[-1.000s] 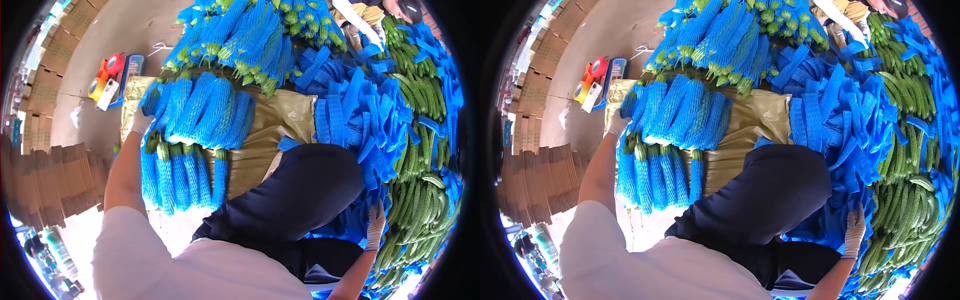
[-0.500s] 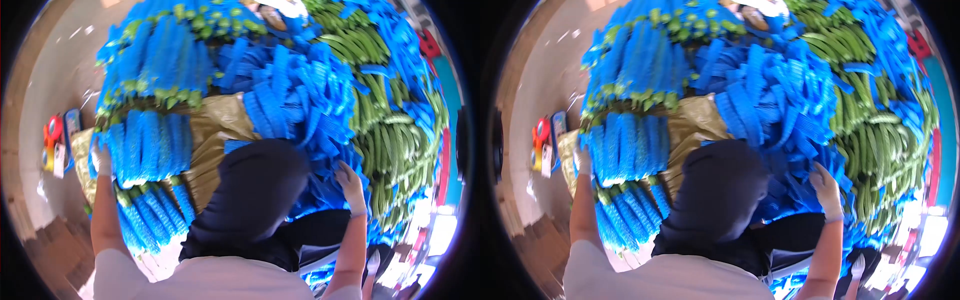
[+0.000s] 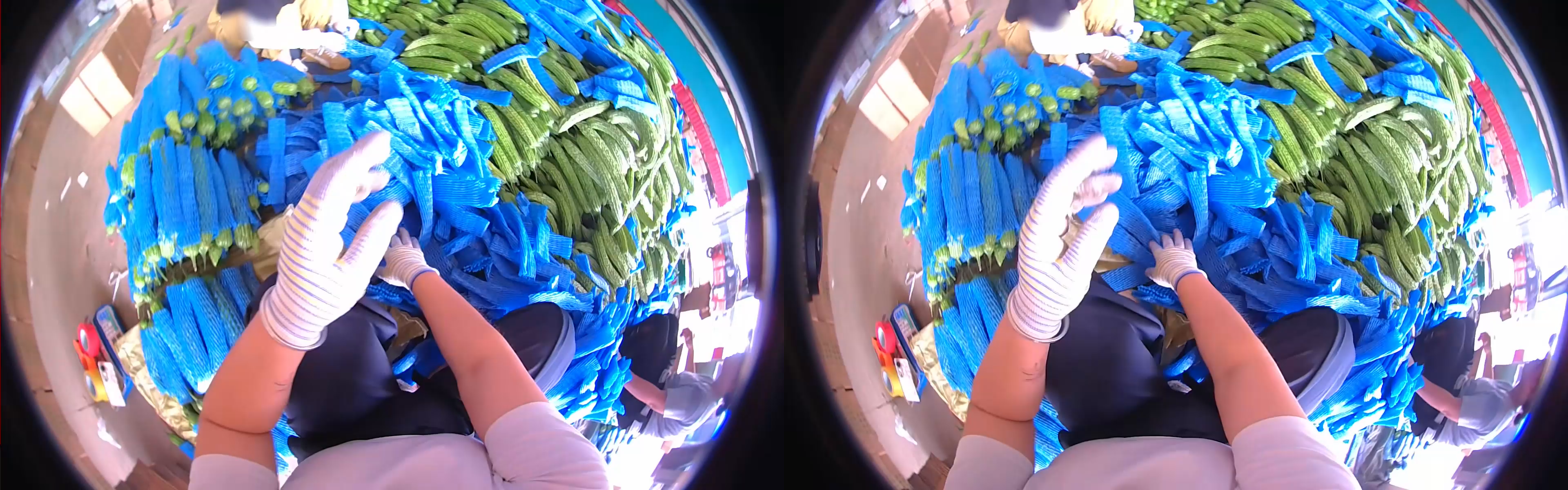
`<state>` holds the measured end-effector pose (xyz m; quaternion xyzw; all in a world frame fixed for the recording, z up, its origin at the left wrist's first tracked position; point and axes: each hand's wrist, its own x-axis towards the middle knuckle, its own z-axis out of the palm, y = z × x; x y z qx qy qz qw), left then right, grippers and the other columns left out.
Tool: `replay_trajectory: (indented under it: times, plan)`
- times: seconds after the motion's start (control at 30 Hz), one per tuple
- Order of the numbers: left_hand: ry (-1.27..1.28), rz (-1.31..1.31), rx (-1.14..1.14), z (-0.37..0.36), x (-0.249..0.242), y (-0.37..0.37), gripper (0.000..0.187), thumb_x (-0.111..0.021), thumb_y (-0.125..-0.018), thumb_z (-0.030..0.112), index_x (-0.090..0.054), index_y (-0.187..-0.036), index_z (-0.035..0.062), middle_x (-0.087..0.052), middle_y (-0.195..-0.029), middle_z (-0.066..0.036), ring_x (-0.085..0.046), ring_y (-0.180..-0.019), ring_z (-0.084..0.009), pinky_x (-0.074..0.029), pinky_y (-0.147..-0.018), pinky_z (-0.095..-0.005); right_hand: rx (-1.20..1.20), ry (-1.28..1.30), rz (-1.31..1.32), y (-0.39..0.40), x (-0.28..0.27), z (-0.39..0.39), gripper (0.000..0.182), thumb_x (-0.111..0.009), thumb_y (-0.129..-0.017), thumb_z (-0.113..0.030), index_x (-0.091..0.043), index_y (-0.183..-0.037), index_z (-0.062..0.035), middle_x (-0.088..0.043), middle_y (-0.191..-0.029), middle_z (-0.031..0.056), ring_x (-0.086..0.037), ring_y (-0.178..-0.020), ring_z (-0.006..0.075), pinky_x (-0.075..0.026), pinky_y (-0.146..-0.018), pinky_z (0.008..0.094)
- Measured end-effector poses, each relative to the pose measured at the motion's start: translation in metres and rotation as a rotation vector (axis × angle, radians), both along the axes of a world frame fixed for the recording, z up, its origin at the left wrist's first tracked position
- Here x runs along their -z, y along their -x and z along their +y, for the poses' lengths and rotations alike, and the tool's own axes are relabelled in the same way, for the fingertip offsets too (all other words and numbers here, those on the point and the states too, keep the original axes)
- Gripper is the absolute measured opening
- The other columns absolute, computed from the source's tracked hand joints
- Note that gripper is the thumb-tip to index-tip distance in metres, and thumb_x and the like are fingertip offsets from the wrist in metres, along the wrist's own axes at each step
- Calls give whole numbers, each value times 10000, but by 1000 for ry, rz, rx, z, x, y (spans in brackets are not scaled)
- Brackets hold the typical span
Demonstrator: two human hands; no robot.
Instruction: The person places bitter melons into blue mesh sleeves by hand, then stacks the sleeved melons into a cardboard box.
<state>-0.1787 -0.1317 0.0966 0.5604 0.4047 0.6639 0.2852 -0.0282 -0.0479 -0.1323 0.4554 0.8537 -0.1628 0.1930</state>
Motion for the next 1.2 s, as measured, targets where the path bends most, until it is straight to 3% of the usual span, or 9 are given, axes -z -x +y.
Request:
replay_trajectory:
  times: [0.13, 0.23, 0.3, 0.7, 0.83, 0.97, 1.0, 1.1, 1.2]
  plan:
    - [317, 90, 29, 20, 17, 21, 351, -564, -927, 72, -520, -1273, 36, -587, -1185, -85, -570, -1042, -143, -443, -932, -281, 175, 81, 759, -16, -58, 22, 400, -640, -855, -307, -616, -1178, -73, -606, -1147, 179, -585, -1085, 312, -453, -939, 367]
    - [450, 137, 112, 24, 13, 17, 272, -599, -915, 102, -569, -1177, 32, -615, -1066, -47, -573, -994, -107, -447, -902, -261, 325, 431, 1269, -45, -147, 21, 369, -597, -938, -256, -607, -1171, 29, -665, -1003, 70, -579, -963, 124, -450, -881, 274]
    - [488, 262, 152, 25, 9, 7, 254, -617, -904, 108, -579, -1144, 34, -614, -1015, -18, -574, -959, -98, -450, -879, -257, 307, 537, 1367, -67, -180, 18, 432, -578, -948, -312, -585, -1208, 32, -652, -1063, 79, -564, -1011, 123, -428, -909, 268]
    - [478, 656, 280, 43, 3, -85, 248, -689, -839, 169, -591, -995, 3, -601, -814, -49, -551, -694, -107, -465, -652, -259, 237, 319, 1644, -129, -190, -6, 411, -552, -956, -302, -586, -1216, 14, -610, -1174, 140, -558, -1105, 211, -419, -948, 317]
    - [312, 747, 156, 54, 10, -116, 196, -650, -845, 162, -583, -920, -7, -618, -795, -143, -610, -660, -245, -487, -636, -334, 313, 478, 1783, -150, -188, -10, 586, -632, -913, -220, -386, -1404, -15, -559, -910, 52, -533, -902, 126, -450, -844, 270]
    - [354, 337, 381, 76, 18, -153, 129, -587, -885, 93, -588, -971, -4, -601, -750, -64, -575, -662, -141, -456, -607, -307, 448, 55, 1585, -172, -186, -6, 743, -726, -839, -205, -325, -1436, -17, -505, -1164, 81, -534, -962, 141, -433, -886, 267]
    - [482, 341, 393, 80, 12, -159, 97, -574, -900, 79, -599, -970, 17, -581, -748, -1, -535, -669, -72, -430, -590, -245, 583, 271, 1635, -179, -181, -1, 647, -696, -862, -172, -384, -1402, 1, -543, -1166, 76, -535, -1002, 149, -407, -926, 260]
    - [616, 60, 444, 97, 7, -174, 95, -581, -901, 87, -607, -980, 40, -577, -761, 27, -533, -657, -50, -410, -572, -205, 748, 303, 1771, -210, -174, 13, 368, -565, -919, -66, -519, -1269, 37, -605, -898, -32, -548, -807, 120, -458, -760, 263]
    - [679, -33, 451, 118, 19, -174, 104, -582, -900, 129, -599, -979, 63, -594, -770, 11, -556, -653, -68, -414, -575, -199, 779, -44, 1642, -220, -166, 24, 262, -592, -858, -53, -612, -1118, -23, -652, -821, 52, -613, -730, 191, -484, -688, 296]
